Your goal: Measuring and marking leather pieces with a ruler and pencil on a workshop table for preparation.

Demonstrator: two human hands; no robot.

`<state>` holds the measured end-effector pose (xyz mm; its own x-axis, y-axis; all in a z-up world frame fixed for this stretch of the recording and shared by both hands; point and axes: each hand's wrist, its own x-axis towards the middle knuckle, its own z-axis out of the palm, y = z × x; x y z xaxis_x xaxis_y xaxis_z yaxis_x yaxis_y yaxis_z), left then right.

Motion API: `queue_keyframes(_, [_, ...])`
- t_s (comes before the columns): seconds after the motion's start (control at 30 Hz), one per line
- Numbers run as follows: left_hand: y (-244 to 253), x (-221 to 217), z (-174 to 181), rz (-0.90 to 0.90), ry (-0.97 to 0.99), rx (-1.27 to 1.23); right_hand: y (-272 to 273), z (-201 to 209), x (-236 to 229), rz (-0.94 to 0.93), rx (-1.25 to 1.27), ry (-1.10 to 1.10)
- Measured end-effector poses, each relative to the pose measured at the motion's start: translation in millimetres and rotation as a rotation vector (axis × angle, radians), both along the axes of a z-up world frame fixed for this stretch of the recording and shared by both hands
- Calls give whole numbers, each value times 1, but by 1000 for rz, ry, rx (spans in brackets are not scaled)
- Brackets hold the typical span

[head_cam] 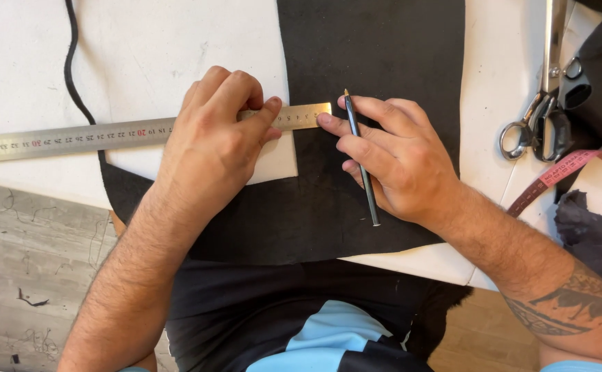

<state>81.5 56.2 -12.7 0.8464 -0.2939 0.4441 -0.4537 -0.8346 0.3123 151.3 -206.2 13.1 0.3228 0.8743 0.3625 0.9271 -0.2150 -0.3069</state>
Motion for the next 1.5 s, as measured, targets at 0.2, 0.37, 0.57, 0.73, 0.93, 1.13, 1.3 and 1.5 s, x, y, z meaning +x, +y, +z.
queue_keyframes(0.2, [1, 4, 5, -56, 37, -145, 0, -2, 0, -4, 5, -6])
queue_keyframes(0.37, [2, 5, 8, -70, 59, -195, 0, -1, 1, -6, 0, 7])
queue_keyframes(0.57, [0, 4, 6, -60, 41, -184, -1, -1, 1, -8, -1, 14])
queue_keyframes(0.73, [0, 4, 3, -47, 36, -165, -1, -1, 1, -2, -5, 17])
queue_keyframes(0.93, [0, 3, 0, -32, 11, -121, -1, 0, 0, 7, -1, -6])
queue_keyframes(1.13, [-4, 1, 7, -23, 13, -143, -2, -1, 1, 11, -26, -15])
queue_keyframes(1.3, [-7, 2, 10, -20, 9, -137, -13, -18, 2, -79, 270, 112])
queue_keyframes(1.5, [-5, 2, 8, -18, -2, -69, -15, 23, 18, -287, 301, 632])
